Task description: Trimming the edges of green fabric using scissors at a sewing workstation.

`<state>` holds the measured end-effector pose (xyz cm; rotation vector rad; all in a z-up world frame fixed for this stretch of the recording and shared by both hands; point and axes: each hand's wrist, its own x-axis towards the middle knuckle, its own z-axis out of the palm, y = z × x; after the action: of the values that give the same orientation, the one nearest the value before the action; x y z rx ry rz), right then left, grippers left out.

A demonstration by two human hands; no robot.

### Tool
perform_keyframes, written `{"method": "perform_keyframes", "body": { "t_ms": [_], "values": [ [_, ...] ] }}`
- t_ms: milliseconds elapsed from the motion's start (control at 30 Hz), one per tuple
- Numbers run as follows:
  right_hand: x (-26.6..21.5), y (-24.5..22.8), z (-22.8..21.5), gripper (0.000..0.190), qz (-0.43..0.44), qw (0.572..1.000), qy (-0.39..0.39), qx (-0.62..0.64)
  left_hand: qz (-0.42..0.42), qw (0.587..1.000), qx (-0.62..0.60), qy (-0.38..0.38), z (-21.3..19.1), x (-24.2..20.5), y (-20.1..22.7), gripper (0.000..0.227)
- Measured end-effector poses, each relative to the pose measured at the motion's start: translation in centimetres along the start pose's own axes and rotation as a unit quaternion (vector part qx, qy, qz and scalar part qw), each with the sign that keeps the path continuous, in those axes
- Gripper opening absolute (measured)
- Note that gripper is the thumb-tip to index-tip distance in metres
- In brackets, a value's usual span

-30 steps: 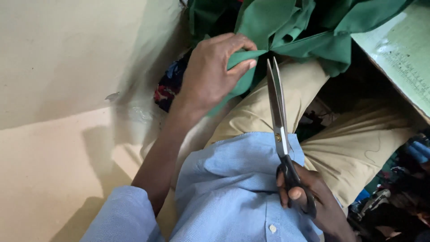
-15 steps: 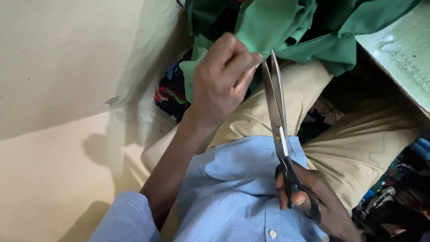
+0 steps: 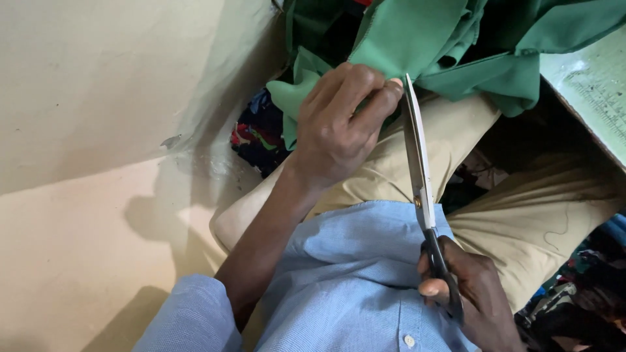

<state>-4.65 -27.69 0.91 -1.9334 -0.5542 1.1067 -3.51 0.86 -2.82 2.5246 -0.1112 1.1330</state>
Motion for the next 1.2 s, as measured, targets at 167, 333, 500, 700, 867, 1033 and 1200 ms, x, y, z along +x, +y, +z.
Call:
{"method": "perform_keyframes", "body": {
  "t_ms": [167,333,500,700,867,1033,1200],
  "values": [
    [-0.2,0.2,0.4,0.057,0.036,0.998,0.035,0.030,-0.063,0.997,-0.044,0.012,1.7,-1.0,-0.2,0.017],
    [-0.5,-0.2,0.1,0.054,-0.001,0.998,0.033,0.046,-0.220,0.953,-0.206,-0.029,0.0,0.4,0.0,0.024],
    [-1.9,1.4,-0.5,0.061,0.020,0.997,0.043,0.058,-0.209,0.930,-0.252,-0.167,0.3,1.2,-0.9,0.047],
    [-3.2,1.5,-0.3,0.057,0.008,0.982,0.116,0.146,0.023,0.968,-0.036,-0.245,2.1,2.9,-4.0,0.018],
    [-5.4,1.5,-0.1,0.065,0.008,0.955,0.182,0.235,-0.076,0.835,-0.452,-0.304,-4.6,6.4,-1.0,0.016],
    [-5.0,0.8,-0.5,0.058,-0.051,0.954,0.174,0.239,-0.165,0.798,-0.484,-0.320,-7.1,4.2,-1.4,0.012],
    [-4.5,1.5,-0.9,0.059,-0.020,0.976,0.137,0.170,-0.149,0.867,-0.317,-0.355,-5.1,0.6,-4.0,0.023]
  ]
}}
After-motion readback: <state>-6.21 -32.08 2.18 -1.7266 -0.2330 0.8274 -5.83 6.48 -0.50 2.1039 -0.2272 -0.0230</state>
